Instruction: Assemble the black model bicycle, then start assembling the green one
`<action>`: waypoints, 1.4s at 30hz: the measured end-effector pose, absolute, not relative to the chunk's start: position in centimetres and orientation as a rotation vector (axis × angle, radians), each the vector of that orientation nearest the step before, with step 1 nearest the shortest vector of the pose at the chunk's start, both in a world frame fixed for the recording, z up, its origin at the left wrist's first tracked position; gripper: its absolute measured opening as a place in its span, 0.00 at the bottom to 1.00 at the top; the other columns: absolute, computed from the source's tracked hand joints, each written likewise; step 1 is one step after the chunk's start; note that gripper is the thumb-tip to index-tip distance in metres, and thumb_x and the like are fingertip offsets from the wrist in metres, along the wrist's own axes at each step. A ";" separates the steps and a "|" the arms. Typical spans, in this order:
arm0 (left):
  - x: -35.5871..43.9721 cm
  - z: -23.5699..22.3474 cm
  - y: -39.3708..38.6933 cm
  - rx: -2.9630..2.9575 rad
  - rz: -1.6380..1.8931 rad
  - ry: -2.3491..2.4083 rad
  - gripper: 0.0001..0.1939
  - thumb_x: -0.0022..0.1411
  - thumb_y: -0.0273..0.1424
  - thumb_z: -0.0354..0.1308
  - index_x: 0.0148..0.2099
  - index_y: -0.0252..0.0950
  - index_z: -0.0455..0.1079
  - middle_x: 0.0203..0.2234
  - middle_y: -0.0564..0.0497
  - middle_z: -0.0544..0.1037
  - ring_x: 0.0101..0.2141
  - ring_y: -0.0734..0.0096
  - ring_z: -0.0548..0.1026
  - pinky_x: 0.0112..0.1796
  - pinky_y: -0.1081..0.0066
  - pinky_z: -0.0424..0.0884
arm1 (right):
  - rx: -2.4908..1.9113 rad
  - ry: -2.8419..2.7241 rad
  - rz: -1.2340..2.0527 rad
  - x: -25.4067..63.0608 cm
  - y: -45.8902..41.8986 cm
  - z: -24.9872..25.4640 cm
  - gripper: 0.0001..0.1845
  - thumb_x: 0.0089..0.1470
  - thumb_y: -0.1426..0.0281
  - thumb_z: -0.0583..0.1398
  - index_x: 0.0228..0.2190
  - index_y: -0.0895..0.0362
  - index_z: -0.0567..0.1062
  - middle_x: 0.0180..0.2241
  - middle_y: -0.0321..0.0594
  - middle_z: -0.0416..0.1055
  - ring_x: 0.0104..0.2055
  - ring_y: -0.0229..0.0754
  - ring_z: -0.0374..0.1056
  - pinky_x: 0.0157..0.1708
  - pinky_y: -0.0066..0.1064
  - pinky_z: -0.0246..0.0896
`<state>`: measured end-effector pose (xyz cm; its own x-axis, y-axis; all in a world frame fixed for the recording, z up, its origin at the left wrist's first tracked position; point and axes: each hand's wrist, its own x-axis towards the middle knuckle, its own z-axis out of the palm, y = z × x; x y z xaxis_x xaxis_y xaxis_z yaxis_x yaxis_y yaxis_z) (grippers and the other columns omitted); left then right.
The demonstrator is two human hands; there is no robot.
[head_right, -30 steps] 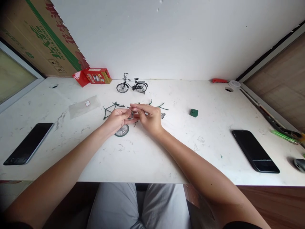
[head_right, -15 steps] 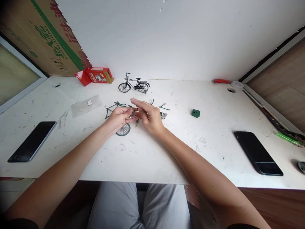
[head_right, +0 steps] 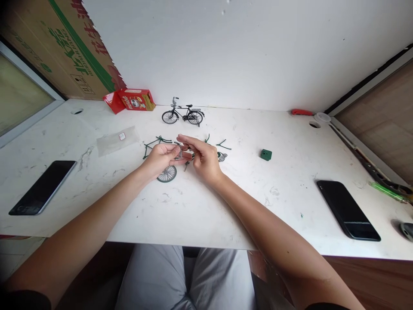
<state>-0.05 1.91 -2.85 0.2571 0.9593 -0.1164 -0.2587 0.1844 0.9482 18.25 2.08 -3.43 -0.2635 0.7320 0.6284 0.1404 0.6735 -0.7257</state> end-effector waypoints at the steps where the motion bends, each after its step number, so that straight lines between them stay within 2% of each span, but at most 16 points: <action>1: 0.0 -2.8 1.9 1.006 1.042 0.913 0.10 0.70 0.31 0.65 0.43 0.27 0.79 0.36 0.40 0.86 0.44 0.54 0.86 0.57 0.49 0.77 | -0.696 -1.811 0.629 18.3 2.0 -3.4 0.30 0.65 0.79 0.51 0.60 0.45 0.77 0.57 0.35 0.80 0.53 0.44 0.79 0.55 0.45 0.79; 4: 0.0 -2.9 2.0 1.026 1.030 0.960 0.09 0.71 0.31 0.64 0.41 0.28 0.78 0.35 0.41 0.86 0.44 0.54 0.86 0.56 0.49 0.78 | -0.686 -1.910 0.537 18.2 1.8 -3.2 0.34 0.61 0.82 0.51 0.61 0.44 0.76 0.61 0.34 0.77 0.53 0.44 0.79 0.52 0.43 0.80; 7: -0.2 -3.2 2.2 1.045 1.021 0.967 0.11 0.70 0.33 0.65 0.42 0.29 0.78 0.35 0.41 0.86 0.44 0.54 0.86 0.56 0.49 0.78 | -0.683 -1.935 0.536 18.1 1.6 -3.0 0.36 0.61 0.82 0.50 0.64 0.43 0.73 0.63 0.34 0.74 0.54 0.43 0.78 0.52 0.42 0.80; 12: -0.3 -3.5 2.1 1.053 1.040 0.912 0.13 0.68 0.36 0.67 0.44 0.28 0.80 0.38 0.40 0.86 0.44 0.54 0.85 0.55 0.50 0.79 | -0.705 -1.922 0.667 18.1 1.8 -3.0 0.28 0.70 0.74 0.49 0.67 0.43 0.65 0.67 0.38 0.70 0.63 0.44 0.73 0.58 0.46 0.76; 14: -0.2 -3.4 2.0 1.076 1.039 0.857 0.14 0.68 0.37 0.68 0.46 0.29 0.81 0.42 0.40 0.85 0.47 0.54 0.85 0.56 0.51 0.78 | -0.713 -1.851 0.716 18.1 1.9 -3.3 0.21 0.74 0.69 0.49 0.64 0.44 0.65 0.64 0.40 0.73 0.63 0.44 0.73 0.58 0.47 0.77; 17: -0.1 -3.0 1.7 1.082 1.045 0.829 0.15 0.68 0.38 0.68 0.48 0.30 0.81 0.45 0.41 0.85 0.49 0.55 0.84 0.58 0.52 0.77 | -0.705 -1.703 0.806 17.9 1.9 -3.5 0.09 0.75 0.62 0.50 0.53 0.46 0.66 0.58 0.41 0.79 0.62 0.45 0.75 0.56 0.49 0.77; 20: 0.0 -2.8 1.6 1.045 1.044 0.839 0.15 0.69 0.37 0.67 0.49 0.30 0.81 0.45 0.41 0.85 0.49 0.56 0.84 0.60 0.51 0.75 | -0.694 -1.611 0.859 17.8 1.9 -3.4 0.07 0.73 0.59 0.55 0.44 0.48 0.67 0.55 0.41 0.81 0.65 0.46 0.72 0.59 0.50 0.76; 22: -0.1 -2.8 1.7 1.021 1.048 0.833 0.14 0.71 0.36 0.65 0.49 0.29 0.81 0.45 0.40 0.85 0.50 0.56 0.84 0.60 0.51 0.75 | -0.729 -1.579 0.842 17.8 1.8 -3.1 0.09 0.70 0.57 0.60 0.42 0.49 0.71 0.52 0.41 0.82 0.62 0.48 0.75 0.58 0.48 0.77; 25: -0.1 -2.9 1.8 0.987 1.069 0.821 0.13 0.72 0.35 0.64 0.49 0.29 0.80 0.47 0.39 0.85 0.49 0.56 0.84 0.61 0.51 0.74 | -0.780 -1.523 0.752 17.9 1.7 -2.5 0.11 0.65 0.57 0.66 0.42 0.50 0.77 0.46 0.41 0.83 0.52 0.47 0.81 0.52 0.44 0.80; 29: -0.1 -2.9 1.9 0.967 1.048 0.808 0.13 0.71 0.37 0.65 0.47 0.30 0.80 0.46 0.39 0.85 0.49 0.55 0.84 0.61 0.48 0.73 | -0.772 -1.413 0.821 17.8 1.7 -2.0 0.13 0.64 0.55 0.66 0.41 0.50 0.77 0.39 0.39 0.83 0.42 0.44 0.82 0.45 0.40 0.82; 35: -0.1 -2.9 1.8 0.992 1.010 0.753 0.16 0.68 0.41 0.68 0.45 0.30 0.80 0.46 0.39 0.85 0.50 0.55 0.84 0.62 0.47 0.72 | -0.822 -1.385 0.932 17.7 2.0 -2.8 0.16 0.64 0.52 0.65 0.42 0.50 0.74 0.39 0.39 0.84 0.42 0.44 0.83 0.43 0.38 0.82; 42: 0.0 -3.2 1.8 0.985 0.977 0.749 0.18 0.66 0.43 0.69 0.46 0.31 0.81 0.46 0.39 0.85 0.50 0.55 0.83 0.62 0.47 0.71 | -0.806 -1.340 0.948 17.9 2.3 -3.3 0.14 0.65 0.55 0.65 0.42 0.51 0.72 0.37 0.40 0.84 0.40 0.43 0.83 0.42 0.39 0.82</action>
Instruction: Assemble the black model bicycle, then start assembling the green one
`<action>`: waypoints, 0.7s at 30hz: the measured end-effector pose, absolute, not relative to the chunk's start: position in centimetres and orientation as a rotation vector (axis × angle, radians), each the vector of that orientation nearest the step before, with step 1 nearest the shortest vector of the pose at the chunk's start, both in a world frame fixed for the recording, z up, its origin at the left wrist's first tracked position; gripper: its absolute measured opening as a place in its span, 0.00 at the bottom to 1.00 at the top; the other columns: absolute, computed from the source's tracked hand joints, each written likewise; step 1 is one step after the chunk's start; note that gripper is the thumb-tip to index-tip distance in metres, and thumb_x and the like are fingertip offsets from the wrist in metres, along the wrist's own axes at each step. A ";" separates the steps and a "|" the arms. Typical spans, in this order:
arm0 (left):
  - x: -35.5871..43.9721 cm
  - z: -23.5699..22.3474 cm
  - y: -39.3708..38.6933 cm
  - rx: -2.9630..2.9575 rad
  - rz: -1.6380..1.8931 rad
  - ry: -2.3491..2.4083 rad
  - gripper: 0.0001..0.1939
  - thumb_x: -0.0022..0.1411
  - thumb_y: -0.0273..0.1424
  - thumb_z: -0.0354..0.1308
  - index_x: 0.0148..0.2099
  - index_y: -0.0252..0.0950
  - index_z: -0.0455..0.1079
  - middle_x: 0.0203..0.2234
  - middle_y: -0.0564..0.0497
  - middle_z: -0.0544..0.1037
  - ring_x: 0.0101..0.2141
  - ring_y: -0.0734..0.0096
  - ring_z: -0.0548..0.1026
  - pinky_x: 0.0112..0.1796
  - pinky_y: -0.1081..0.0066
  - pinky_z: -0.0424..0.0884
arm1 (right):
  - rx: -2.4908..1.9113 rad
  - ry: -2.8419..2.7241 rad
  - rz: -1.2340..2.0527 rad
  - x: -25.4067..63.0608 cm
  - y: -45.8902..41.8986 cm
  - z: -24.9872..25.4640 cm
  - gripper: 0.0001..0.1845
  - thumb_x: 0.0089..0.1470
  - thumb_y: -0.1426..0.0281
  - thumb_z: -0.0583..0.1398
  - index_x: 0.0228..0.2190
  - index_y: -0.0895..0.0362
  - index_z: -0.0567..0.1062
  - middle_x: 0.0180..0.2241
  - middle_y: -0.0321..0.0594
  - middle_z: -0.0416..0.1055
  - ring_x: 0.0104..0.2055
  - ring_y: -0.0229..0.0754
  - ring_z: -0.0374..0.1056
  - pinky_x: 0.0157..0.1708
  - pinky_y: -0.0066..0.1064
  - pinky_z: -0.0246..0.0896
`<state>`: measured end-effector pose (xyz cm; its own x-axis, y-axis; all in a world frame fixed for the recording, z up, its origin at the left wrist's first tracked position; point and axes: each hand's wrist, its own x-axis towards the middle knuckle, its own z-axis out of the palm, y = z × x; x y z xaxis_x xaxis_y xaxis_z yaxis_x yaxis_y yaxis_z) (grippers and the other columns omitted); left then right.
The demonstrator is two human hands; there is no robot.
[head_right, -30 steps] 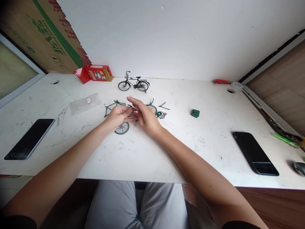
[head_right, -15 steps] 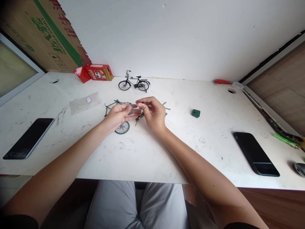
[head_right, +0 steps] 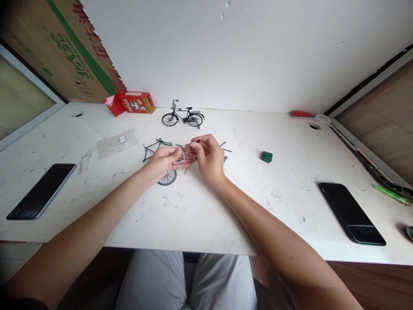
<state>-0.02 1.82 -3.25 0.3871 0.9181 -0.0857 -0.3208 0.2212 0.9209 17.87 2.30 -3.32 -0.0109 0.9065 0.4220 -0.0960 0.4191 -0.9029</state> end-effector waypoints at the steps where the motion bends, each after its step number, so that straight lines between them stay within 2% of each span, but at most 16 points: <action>1: 0.0 -3.3 1.8 0.986 0.973 0.748 0.19 0.67 0.43 0.69 0.47 0.31 0.81 0.47 0.39 0.85 0.50 0.54 0.83 0.61 0.47 0.72 | -0.812 -1.336 0.944 17.9 2.3 -3.3 0.14 0.65 0.55 0.65 0.42 0.51 0.72 0.37 0.40 0.84 0.39 0.43 0.83 0.42 0.39 0.82; 8: 0.0 -3.7 1.9 0.998 0.988 0.755 0.20 0.67 0.43 0.68 0.49 0.31 0.81 0.46 0.40 0.85 0.49 0.55 0.83 0.61 0.47 0.73 | -0.861 -1.374 0.905 17.9 2.2 -3.2 0.15 0.64 0.55 0.66 0.41 0.51 0.72 0.36 0.39 0.84 0.38 0.43 0.83 0.41 0.38 0.82; 12: 0.1 -3.8 1.9 0.987 1.006 0.757 0.18 0.68 0.42 0.67 0.50 0.31 0.82 0.48 0.38 0.85 0.51 0.54 0.83 0.60 0.48 0.73 | -0.874 -1.449 0.721 17.9 1.9 -2.6 0.10 0.63 0.59 0.67 0.40 0.51 0.79 0.44 0.41 0.83 0.40 0.44 0.83 0.40 0.38 0.82; 14: 0.2 -4.0 1.9 0.983 1.019 0.766 0.18 0.68 0.41 0.67 0.50 0.31 0.82 0.48 0.38 0.84 0.52 0.53 0.83 0.61 0.47 0.73 | -0.872 -1.475 0.621 17.9 1.7 -2.4 0.08 0.62 0.61 0.69 0.42 0.50 0.82 0.43 0.40 0.82 0.40 0.45 0.83 0.41 0.40 0.83; 18: 0.4 -4.4 1.7 0.968 1.018 0.764 0.18 0.68 0.41 0.67 0.50 0.31 0.81 0.49 0.37 0.84 0.52 0.53 0.83 0.63 0.46 0.71 | -0.853 -1.426 0.623 18.1 1.6 -2.4 0.15 0.59 0.62 0.71 0.48 0.46 0.84 0.40 0.38 0.85 0.41 0.48 0.83 0.44 0.44 0.84; 21: 0.6 -4.3 1.6 0.944 1.022 0.761 0.18 0.69 0.40 0.67 0.51 0.31 0.81 0.49 0.38 0.84 0.52 0.53 0.83 0.63 0.46 0.71 | -0.862 -1.390 0.638 18.1 1.7 -2.6 0.10 0.57 0.61 0.72 0.42 0.48 0.86 0.40 0.39 0.85 0.40 0.48 0.83 0.43 0.45 0.84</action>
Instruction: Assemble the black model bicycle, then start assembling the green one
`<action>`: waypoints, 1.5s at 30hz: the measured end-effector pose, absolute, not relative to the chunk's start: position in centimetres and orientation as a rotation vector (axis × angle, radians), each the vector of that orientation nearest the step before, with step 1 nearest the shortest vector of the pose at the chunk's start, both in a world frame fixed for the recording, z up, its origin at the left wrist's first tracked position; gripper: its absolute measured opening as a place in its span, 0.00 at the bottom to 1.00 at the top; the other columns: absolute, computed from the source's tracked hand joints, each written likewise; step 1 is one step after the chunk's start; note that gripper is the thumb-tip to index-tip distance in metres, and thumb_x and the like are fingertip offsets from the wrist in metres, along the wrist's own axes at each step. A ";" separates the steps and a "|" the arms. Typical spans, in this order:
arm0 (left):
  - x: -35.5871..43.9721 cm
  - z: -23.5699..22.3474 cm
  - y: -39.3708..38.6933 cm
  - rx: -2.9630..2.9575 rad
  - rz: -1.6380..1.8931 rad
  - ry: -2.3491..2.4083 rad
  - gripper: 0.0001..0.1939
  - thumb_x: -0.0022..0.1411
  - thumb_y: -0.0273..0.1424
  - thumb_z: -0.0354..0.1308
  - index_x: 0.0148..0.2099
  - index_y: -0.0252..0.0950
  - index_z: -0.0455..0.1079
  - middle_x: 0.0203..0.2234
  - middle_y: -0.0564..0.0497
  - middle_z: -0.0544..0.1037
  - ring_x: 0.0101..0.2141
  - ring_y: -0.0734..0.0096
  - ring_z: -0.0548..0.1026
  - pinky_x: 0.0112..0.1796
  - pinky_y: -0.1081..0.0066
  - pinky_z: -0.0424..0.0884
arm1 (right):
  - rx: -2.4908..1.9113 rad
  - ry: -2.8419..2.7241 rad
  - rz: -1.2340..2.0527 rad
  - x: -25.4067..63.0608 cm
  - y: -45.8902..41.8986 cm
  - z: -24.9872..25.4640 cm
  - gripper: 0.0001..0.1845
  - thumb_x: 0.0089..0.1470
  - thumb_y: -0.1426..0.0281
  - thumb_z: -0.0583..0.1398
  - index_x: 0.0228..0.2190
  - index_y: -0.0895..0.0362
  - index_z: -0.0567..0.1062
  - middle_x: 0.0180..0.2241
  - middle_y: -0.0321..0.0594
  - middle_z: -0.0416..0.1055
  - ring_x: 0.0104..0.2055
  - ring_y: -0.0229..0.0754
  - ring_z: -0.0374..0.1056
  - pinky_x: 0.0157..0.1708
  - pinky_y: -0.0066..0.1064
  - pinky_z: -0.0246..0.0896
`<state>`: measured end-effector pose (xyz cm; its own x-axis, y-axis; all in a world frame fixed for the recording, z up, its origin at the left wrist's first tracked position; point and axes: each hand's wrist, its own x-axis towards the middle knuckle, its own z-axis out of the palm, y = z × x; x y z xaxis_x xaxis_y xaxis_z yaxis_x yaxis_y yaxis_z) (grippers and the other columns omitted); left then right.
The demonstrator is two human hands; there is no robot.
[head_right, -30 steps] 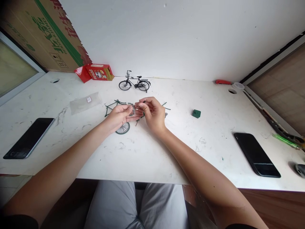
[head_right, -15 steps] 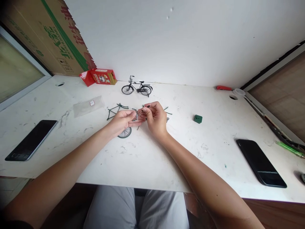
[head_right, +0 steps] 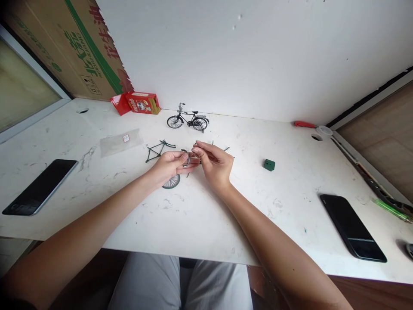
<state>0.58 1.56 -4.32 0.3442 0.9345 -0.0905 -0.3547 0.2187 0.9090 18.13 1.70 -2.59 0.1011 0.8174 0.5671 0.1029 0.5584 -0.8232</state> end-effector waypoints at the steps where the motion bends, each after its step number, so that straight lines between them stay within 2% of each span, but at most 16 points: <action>1: 0.6 -4.3 1.5 0.930 1.031 0.767 0.17 0.69 0.39 0.67 0.51 0.30 0.81 0.48 0.38 0.85 0.52 0.53 0.83 0.63 0.47 0.71 | -0.862 -1.373 0.651 18.1 1.7 -2.6 0.09 0.57 0.61 0.72 0.40 0.48 0.86 0.39 0.39 0.85 0.40 0.48 0.83 0.43 0.44 0.84; 4: 0.7 -4.2 1.6 0.884 1.063 0.788 0.15 0.70 0.37 0.66 0.48 0.29 0.81 0.45 0.38 0.85 0.49 0.55 0.85 0.63 0.48 0.71 | -0.856 -1.305 0.770 17.8 1.5 -2.4 0.08 0.54 0.62 0.74 0.36 0.51 0.85 0.37 0.40 0.85 0.40 0.48 0.83 0.43 0.43 0.83; 9: 0.8 -4.3 1.6 0.887 1.084 0.858 0.13 0.71 0.36 0.65 0.44 0.29 0.81 0.42 0.38 0.86 0.47 0.54 0.85 0.61 0.48 0.72 | -0.861 -1.275 0.961 17.2 1.2 -2.1 0.13 0.51 0.58 0.75 0.31 0.53 0.83 0.35 0.42 0.85 0.41 0.51 0.84 0.39 0.43 0.84; 18: 0.9 -4.4 1.6 0.911 1.078 0.845 0.13 0.72 0.35 0.63 0.44 0.29 0.81 0.42 0.38 0.86 0.45 0.55 0.86 0.59 0.49 0.74 | -0.832 -1.295 0.859 17.2 1.1 -2.3 0.11 0.55 0.60 0.73 0.33 0.52 0.81 0.34 0.40 0.84 0.42 0.50 0.84 0.41 0.41 0.84; 24: 0.8 -4.6 1.6 0.908 1.079 0.866 0.13 0.73 0.35 0.62 0.44 0.28 0.81 0.41 0.37 0.86 0.45 0.54 0.86 0.58 0.50 0.75 | -0.789 -1.330 0.935 17.2 1.2 -2.4 0.12 0.58 0.58 0.71 0.33 0.52 0.81 0.36 0.41 0.85 0.44 0.51 0.84 0.48 0.49 0.83; 33: 1.0 -3.9 1.6 0.855 1.030 0.892 0.11 0.74 0.31 0.59 0.43 0.28 0.79 0.36 0.38 0.86 0.41 0.53 0.86 0.57 0.48 0.76 | -0.737 -1.376 0.972 17.6 1.7 -2.7 0.11 0.62 0.59 0.68 0.33 0.52 0.80 0.33 0.37 0.83 0.46 0.50 0.84 0.52 0.50 0.81; 37: 1.1 -3.4 1.5 0.854 1.018 0.895 0.11 0.75 0.30 0.58 0.44 0.27 0.78 0.35 0.37 0.86 0.41 0.54 0.86 0.56 0.47 0.76 | -0.683 -1.442 0.889 17.5 1.5 -3.0 0.10 0.67 0.63 0.64 0.34 0.52 0.81 0.34 0.36 0.83 0.47 0.49 0.83 0.53 0.49 0.80; 40: 1.2 -3.2 1.5 0.858 1.024 0.867 0.11 0.76 0.29 0.57 0.45 0.26 0.78 0.37 0.37 0.86 0.42 0.55 0.86 0.57 0.49 0.76 | -0.716 -1.505 0.723 17.7 1.6 -3.0 0.09 0.70 0.65 0.61 0.39 0.50 0.83 0.40 0.37 0.85 0.47 0.46 0.83 0.49 0.45 0.82; 43: 1.2 -3.2 1.5 0.847 1.034 0.854 0.11 0.76 0.28 0.56 0.45 0.26 0.78 0.39 0.37 0.86 0.43 0.56 0.86 0.57 0.50 0.75 | -0.764 -1.599 0.489 18.2 1.9 -3.0 0.10 0.68 0.67 0.63 0.46 0.47 0.85 0.46 0.39 0.84 0.48 0.46 0.82 0.47 0.44 0.81; 45: 1.2 -3.3 1.5 0.839 1.039 0.859 0.11 0.76 0.28 0.57 0.45 0.27 0.78 0.40 0.37 0.86 0.43 0.56 0.86 0.58 0.50 0.75 | -0.775 -1.612 0.397 18.4 2.0 -2.9 0.09 0.66 0.66 0.65 0.45 0.46 0.86 0.45 0.39 0.84 0.46 0.47 0.81 0.43 0.44 0.81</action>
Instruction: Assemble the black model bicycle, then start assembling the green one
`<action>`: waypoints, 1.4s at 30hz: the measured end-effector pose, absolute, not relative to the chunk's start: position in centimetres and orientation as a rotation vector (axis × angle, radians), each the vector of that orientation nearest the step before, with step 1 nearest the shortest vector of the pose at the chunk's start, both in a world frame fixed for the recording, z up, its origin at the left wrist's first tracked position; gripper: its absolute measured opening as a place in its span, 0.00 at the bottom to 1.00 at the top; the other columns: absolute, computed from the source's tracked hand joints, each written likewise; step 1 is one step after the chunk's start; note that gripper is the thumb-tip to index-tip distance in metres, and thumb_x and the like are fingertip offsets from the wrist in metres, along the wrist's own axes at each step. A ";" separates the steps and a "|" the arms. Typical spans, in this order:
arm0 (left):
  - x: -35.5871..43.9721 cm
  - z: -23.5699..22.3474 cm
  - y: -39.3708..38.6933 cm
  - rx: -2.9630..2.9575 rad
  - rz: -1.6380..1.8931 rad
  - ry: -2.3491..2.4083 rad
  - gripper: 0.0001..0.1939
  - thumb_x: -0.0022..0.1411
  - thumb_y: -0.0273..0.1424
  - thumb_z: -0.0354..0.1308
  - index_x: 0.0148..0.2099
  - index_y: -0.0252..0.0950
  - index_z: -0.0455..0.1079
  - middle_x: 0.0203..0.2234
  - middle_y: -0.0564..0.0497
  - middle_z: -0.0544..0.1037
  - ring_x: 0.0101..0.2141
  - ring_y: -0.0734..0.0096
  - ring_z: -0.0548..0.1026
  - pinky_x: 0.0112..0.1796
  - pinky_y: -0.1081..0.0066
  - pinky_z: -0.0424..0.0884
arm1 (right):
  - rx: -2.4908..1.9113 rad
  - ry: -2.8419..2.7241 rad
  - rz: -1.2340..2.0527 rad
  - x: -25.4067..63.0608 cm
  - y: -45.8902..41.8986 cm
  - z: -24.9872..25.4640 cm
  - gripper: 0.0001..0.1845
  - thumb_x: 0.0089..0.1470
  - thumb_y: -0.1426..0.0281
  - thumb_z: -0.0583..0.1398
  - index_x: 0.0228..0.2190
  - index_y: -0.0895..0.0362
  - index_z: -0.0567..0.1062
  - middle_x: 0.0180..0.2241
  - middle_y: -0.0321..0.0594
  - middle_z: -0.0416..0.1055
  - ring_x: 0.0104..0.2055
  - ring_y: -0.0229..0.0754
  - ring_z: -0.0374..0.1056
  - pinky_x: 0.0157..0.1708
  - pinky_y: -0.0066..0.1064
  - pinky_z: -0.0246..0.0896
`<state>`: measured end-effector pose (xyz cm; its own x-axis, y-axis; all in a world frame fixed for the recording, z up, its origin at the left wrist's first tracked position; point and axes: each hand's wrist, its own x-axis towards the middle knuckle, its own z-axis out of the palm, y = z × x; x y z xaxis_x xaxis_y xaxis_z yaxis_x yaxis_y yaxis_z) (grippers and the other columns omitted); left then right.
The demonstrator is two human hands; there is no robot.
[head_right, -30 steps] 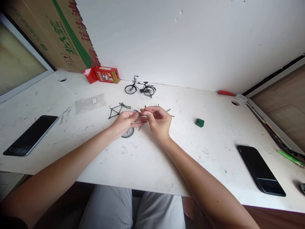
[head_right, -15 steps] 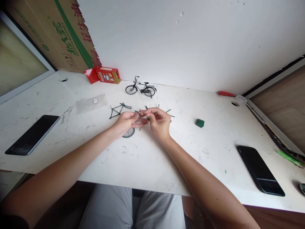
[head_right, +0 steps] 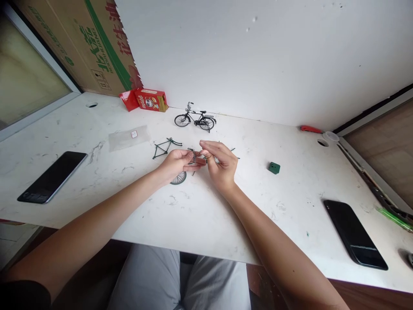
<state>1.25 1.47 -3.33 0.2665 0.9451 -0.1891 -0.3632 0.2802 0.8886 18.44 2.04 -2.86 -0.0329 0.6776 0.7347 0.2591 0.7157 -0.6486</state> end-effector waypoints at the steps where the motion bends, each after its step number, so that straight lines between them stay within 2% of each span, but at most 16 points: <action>1: 1.3 -3.4 1.5 0.832 1.039 0.863 0.11 0.76 0.28 0.57 0.45 0.27 0.78 0.40 0.37 0.86 0.43 0.56 0.86 0.58 0.50 0.75 | -0.784 -1.600 0.382 18.5 2.1 -2.8 0.08 0.65 0.65 0.66 0.44 0.45 0.86 0.42 0.39 0.84 0.43 0.47 0.81 0.40 0.43 0.80; 4: 1.3 -3.5 1.6 0.800 1.034 0.872 0.10 0.75 0.28 0.57 0.44 0.27 0.78 0.37 0.37 0.86 0.41 0.57 0.86 0.58 0.50 0.74 | -0.812 -1.573 0.408 18.4 2.0 -2.7 0.05 0.63 0.66 0.68 0.40 0.46 0.87 0.36 0.38 0.83 0.37 0.45 0.80 0.36 0.41 0.77; 7: 1.2 -3.7 1.7 0.783 1.043 0.889 0.10 0.75 0.27 0.58 0.43 0.26 0.78 0.35 0.38 0.86 0.40 0.58 0.86 0.58 0.50 0.75 | -0.823 -1.582 0.429 18.1 1.8 -2.6 0.05 0.64 0.66 0.67 0.37 0.48 0.87 0.35 0.39 0.83 0.35 0.44 0.78 0.35 0.40 0.75; 12: 1.1 -4.2 1.8 0.809 1.061 0.891 0.11 0.75 0.25 0.57 0.41 0.26 0.78 0.35 0.38 0.86 0.38 0.60 0.86 0.56 0.52 0.77 | -0.796 -1.634 0.386 17.8 1.6 -2.7 0.12 0.63 0.74 0.64 0.38 0.48 0.87 0.33 0.38 0.82 0.32 0.41 0.76 0.31 0.37 0.73; 17: 1.1 -3.9 1.7 0.872 1.044 0.865 0.11 0.74 0.28 0.59 0.41 0.26 0.80 0.37 0.38 0.86 0.39 0.60 0.86 0.55 0.54 0.78 | -0.714 -1.712 0.393 17.9 1.4 -2.7 0.24 0.57 0.84 0.57 0.38 0.47 0.87 0.39 0.37 0.84 0.38 0.42 0.80 0.35 0.37 0.78; 22: 1.0 -3.6 1.6 0.855 1.013 0.861 0.10 0.74 0.29 0.60 0.43 0.27 0.79 0.35 0.39 0.86 0.41 0.58 0.86 0.56 0.52 0.77 | -0.760 -1.683 0.434 18.1 1.5 -2.3 0.29 0.54 0.87 0.54 0.39 0.47 0.87 0.36 0.35 0.84 0.37 0.41 0.81 0.35 0.36 0.78; 26: 1.0 -3.7 1.7 0.864 1.022 0.840 0.10 0.74 0.29 0.59 0.44 0.27 0.79 0.35 0.39 0.86 0.43 0.56 0.86 0.57 0.51 0.76 | -0.670 -1.732 0.391 18.3 1.7 -2.5 0.32 0.55 0.87 0.52 0.43 0.46 0.86 0.42 0.34 0.85 0.42 0.42 0.82 0.40 0.38 0.80; 30: 1.1 -3.6 1.7 0.858 1.059 0.838 0.11 0.75 0.28 0.57 0.43 0.28 0.78 0.37 0.38 0.86 0.44 0.56 0.85 0.56 0.51 0.77 | -0.676 -1.791 0.277 18.4 2.0 -2.8 0.25 0.63 0.81 0.58 0.52 0.45 0.83 0.46 0.37 0.85 0.45 0.44 0.82 0.44 0.40 0.81; 34: 1.1 -3.6 1.7 0.879 1.042 0.838 0.11 0.74 0.31 0.60 0.45 0.27 0.79 0.39 0.36 0.86 0.45 0.55 0.85 0.55 0.52 0.77 | -0.689 -1.689 0.301 18.3 1.9 -2.7 0.16 0.66 0.74 0.63 0.49 0.44 0.84 0.43 0.40 0.82 0.44 0.45 0.82 0.41 0.40 0.82; 37: 1.0 -3.6 1.6 0.900 1.033 0.816 0.13 0.73 0.34 0.63 0.45 0.27 0.80 0.41 0.36 0.86 0.46 0.54 0.85 0.56 0.51 0.76 | -0.709 -1.582 0.455 18.0 1.6 -2.6 0.14 0.64 0.71 0.66 0.50 0.46 0.82 0.41 0.39 0.79 0.42 0.45 0.83 0.39 0.39 0.83; 41: 1.0 -3.7 1.6 0.883 1.043 0.834 0.13 0.72 0.34 0.63 0.42 0.28 0.80 0.40 0.37 0.86 0.44 0.58 0.85 0.56 0.53 0.76 | -0.759 -1.508 0.590 17.7 1.2 -2.4 0.02 0.61 0.68 0.69 0.38 0.51 0.83 0.36 0.39 0.80 0.39 0.46 0.83 0.39 0.40 0.83; 42: 1.0 -3.7 1.6 0.881 1.043 0.839 0.12 0.72 0.34 0.63 0.41 0.28 0.80 0.40 0.38 0.86 0.43 0.58 0.85 0.56 0.53 0.77 | -0.776 -1.502 0.604 17.6 1.2 -2.4 0.02 0.61 0.67 0.70 0.35 0.51 0.83 0.35 0.39 0.81 0.39 0.46 0.83 0.39 0.40 0.83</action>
